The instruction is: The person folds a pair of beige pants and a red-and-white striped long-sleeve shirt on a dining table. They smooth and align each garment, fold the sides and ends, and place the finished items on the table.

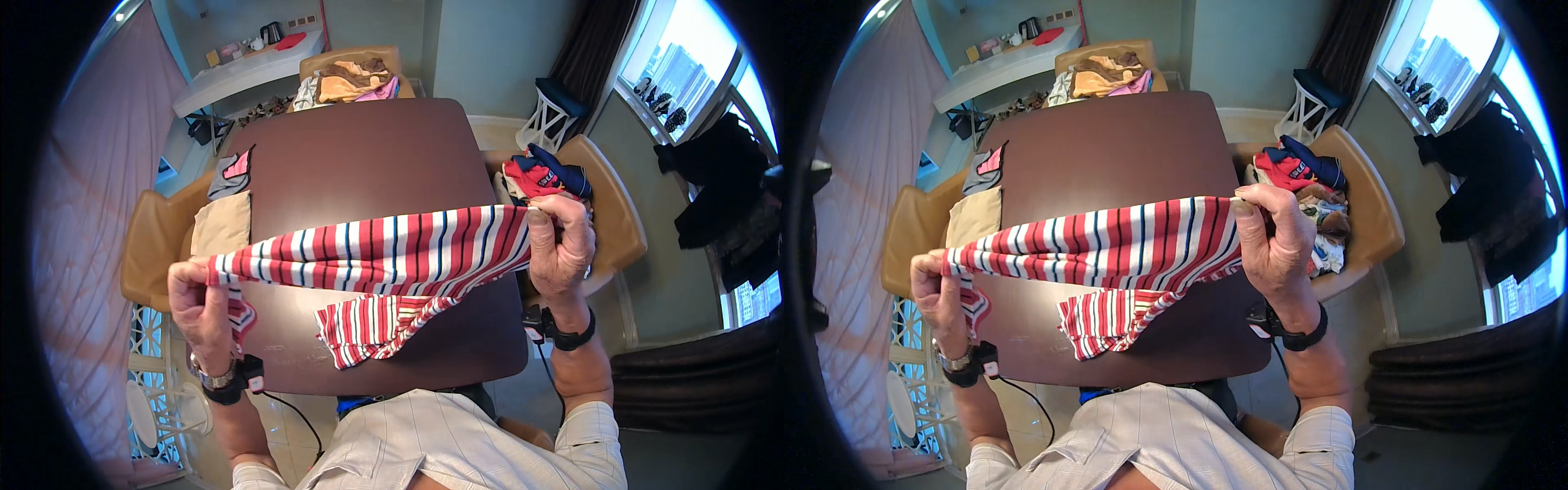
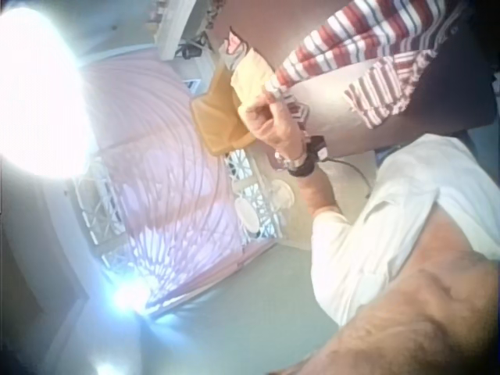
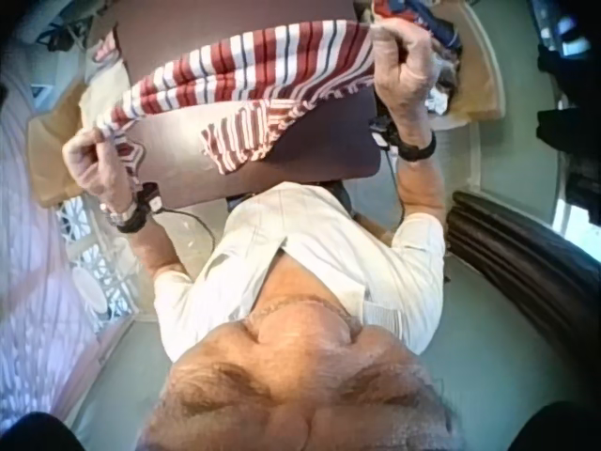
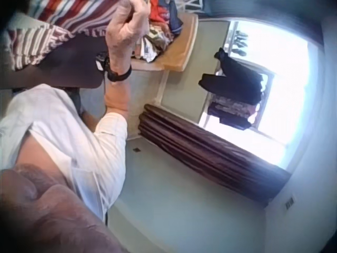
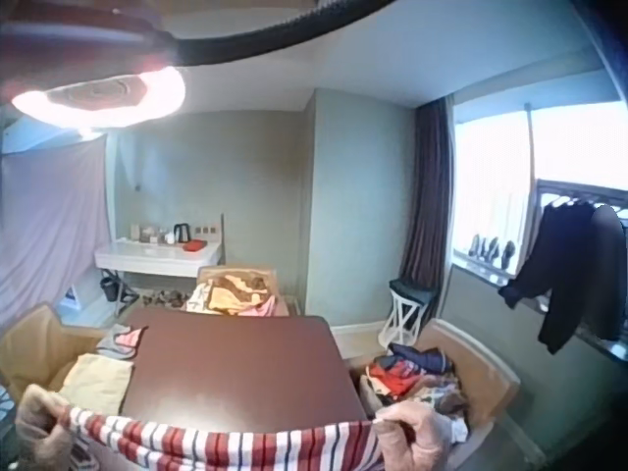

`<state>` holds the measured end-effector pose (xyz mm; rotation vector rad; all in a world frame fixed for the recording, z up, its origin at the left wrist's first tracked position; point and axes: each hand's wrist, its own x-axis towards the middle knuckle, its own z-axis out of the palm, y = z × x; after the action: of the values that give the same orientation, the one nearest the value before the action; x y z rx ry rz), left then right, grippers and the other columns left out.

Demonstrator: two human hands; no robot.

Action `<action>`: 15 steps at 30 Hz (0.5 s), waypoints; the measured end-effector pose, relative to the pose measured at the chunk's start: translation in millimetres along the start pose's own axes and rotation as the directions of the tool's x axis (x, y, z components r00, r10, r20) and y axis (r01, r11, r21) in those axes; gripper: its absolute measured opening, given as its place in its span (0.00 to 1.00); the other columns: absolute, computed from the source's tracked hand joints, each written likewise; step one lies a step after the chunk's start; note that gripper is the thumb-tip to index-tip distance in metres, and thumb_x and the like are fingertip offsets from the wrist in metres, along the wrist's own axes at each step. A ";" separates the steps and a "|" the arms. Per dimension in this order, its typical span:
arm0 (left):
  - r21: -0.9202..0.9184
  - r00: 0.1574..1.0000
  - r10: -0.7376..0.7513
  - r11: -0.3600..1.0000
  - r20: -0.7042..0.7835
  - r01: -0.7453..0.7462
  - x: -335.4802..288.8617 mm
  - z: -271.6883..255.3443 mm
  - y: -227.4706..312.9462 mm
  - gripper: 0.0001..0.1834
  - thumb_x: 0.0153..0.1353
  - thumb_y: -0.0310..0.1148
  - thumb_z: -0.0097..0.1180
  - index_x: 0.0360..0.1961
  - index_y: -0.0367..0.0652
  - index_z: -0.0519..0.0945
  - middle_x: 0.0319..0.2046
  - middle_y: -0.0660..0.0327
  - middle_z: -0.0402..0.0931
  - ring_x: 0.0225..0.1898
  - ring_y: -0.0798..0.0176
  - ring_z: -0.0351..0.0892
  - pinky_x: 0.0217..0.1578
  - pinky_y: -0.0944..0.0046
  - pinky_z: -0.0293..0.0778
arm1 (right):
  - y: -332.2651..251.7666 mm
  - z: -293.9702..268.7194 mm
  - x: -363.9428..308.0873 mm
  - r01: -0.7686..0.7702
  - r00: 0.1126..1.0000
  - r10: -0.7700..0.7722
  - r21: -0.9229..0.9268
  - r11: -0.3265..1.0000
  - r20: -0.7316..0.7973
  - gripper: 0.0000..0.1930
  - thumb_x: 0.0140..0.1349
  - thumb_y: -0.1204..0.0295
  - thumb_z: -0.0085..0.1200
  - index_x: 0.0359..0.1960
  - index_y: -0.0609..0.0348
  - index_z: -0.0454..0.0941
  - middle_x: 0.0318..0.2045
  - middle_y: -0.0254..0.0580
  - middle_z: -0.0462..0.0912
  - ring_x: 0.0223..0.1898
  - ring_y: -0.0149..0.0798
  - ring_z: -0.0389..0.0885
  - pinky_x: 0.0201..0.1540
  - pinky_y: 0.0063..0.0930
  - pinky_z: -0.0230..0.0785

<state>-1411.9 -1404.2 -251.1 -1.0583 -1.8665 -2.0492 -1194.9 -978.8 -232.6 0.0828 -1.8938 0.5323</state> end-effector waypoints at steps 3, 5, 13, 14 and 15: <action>0.141 0.996 -0.036 0.989 -0.085 0.048 32.8 1.2 -9.4 0.06 0.79 0.24 0.62 0.47 0.42 0.75 0.44 0.64 0.83 0.37 0.77 0.79 0.37 0.73 0.78 | 6.9 11.1 18.6 0.061 0.997 -0.061 -0.010 0.998 0.040 0.07 0.78 0.74 0.67 0.50 0.62 0.83 0.38 0.41 0.90 0.33 0.30 0.85 0.40 0.26 0.79; 0.134 0.998 -0.009 0.991 -0.064 0.017 60.4 2.5 -28.2 0.05 0.80 0.26 0.62 0.48 0.44 0.77 0.41 0.67 0.83 0.34 0.79 0.78 0.34 0.75 0.77 | 25.4 24.6 31.0 0.037 0.993 -0.036 -0.009 0.999 0.109 0.07 0.75 0.76 0.68 0.50 0.62 0.83 0.38 0.44 0.91 0.34 0.36 0.88 0.38 0.30 0.80; 0.447 0.984 0.109 0.894 -0.143 -0.034 139.4 2.4 -142.5 0.13 0.78 0.27 0.64 0.59 0.38 0.79 0.43 0.61 0.85 0.42 0.65 0.85 0.47 0.64 0.82 | 73.1 138.8 111.2 -0.059 0.997 0.058 0.016 0.998 0.057 0.07 0.75 0.72 0.66 0.49 0.55 0.81 0.34 0.52 0.89 0.36 0.59 0.91 0.39 0.45 0.82; 0.638 0.955 0.296 0.740 -0.025 -0.212 134.3 24.2 -148.5 0.17 0.76 0.27 0.67 0.61 0.37 0.79 0.45 0.58 0.85 0.46 0.60 0.85 0.52 0.61 0.82 | 74.3 147.4 113.8 -0.083 0.992 0.080 0.030 0.996 0.095 0.06 0.75 0.71 0.66 0.48 0.55 0.82 0.34 0.51 0.89 0.37 0.58 0.91 0.39 0.45 0.83; 0.776 0.888 0.442 0.513 0.129 -0.368 122.8 41.9 -150.6 0.21 0.74 0.28 0.69 0.64 0.37 0.79 0.48 0.56 0.85 0.51 0.55 0.86 0.57 0.58 0.81 | 73.4 157.8 113.3 -0.112 0.986 0.105 0.050 0.992 0.132 0.06 0.75 0.70 0.66 0.47 0.55 0.82 0.35 0.51 0.89 0.38 0.57 0.91 0.40 0.44 0.83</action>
<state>-1571.1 -1295.5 -299.7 -0.9725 -1.9002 -0.8024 -1398.4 -954.3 -199.2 0.0528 -2.0181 0.6692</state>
